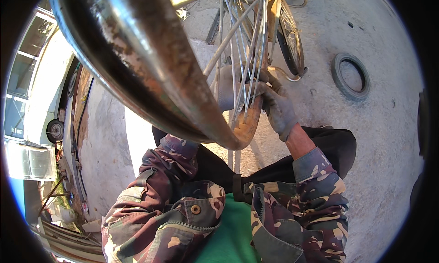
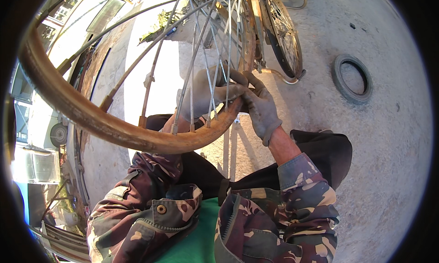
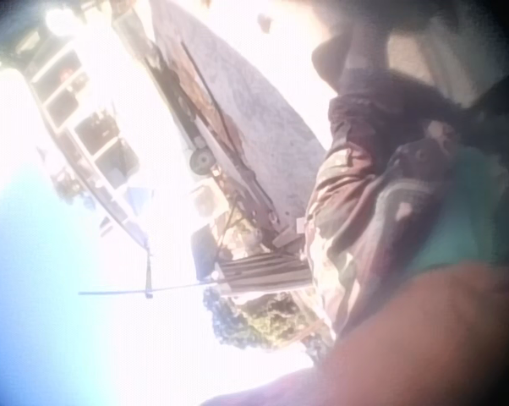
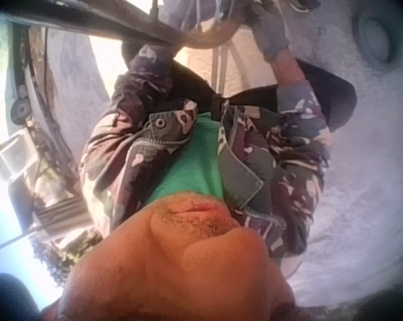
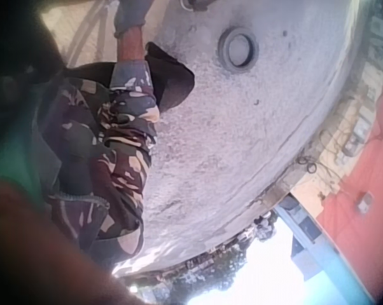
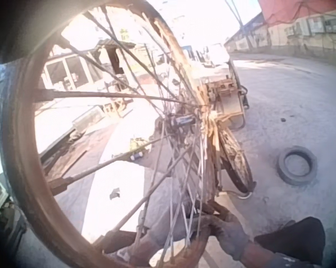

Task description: The person is seated on the ground and repeatedly adjusts the spokes of a bicycle wheel using a spoke wrench. They rotate the wheel periodically to access different sections and continue tightening or loosening individual spokes.

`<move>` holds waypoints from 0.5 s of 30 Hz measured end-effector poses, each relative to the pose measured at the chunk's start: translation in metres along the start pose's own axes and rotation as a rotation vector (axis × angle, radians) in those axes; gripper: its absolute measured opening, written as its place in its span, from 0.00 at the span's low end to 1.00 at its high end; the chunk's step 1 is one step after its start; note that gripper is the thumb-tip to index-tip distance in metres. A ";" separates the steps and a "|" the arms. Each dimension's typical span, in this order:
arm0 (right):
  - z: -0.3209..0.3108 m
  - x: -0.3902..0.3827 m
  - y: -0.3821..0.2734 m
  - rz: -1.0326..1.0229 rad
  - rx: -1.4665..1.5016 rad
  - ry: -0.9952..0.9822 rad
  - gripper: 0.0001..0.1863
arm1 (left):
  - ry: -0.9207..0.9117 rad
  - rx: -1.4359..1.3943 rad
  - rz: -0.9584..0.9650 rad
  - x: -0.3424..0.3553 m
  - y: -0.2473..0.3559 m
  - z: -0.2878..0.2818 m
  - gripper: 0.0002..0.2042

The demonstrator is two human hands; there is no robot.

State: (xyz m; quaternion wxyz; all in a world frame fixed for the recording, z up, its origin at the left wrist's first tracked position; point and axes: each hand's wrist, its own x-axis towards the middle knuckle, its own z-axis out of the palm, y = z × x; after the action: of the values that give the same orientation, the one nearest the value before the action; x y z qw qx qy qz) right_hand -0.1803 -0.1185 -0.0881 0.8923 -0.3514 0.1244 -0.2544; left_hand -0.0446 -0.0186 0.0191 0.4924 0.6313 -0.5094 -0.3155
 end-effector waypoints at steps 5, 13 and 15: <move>0.001 -0.008 -0.004 0.001 -0.035 -0.081 0.32 | -0.014 -0.086 -0.085 0.003 -0.003 -0.003 0.13; 0.010 -0.019 -0.015 0.026 -0.064 -0.119 0.33 | -0.040 -0.132 -0.107 0.003 -0.016 -0.016 0.14; 0.003 -0.016 -0.009 0.052 -0.124 -0.029 0.34 | -0.031 -0.139 -0.147 0.001 -0.012 -0.014 0.14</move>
State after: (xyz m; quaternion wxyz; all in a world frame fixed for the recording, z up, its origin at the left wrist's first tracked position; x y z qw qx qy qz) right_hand -0.1960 -0.1133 -0.0789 0.8769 -0.4062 0.1363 -0.2179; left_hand -0.0280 -0.0157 0.0122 0.5028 0.6262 -0.4461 -0.3951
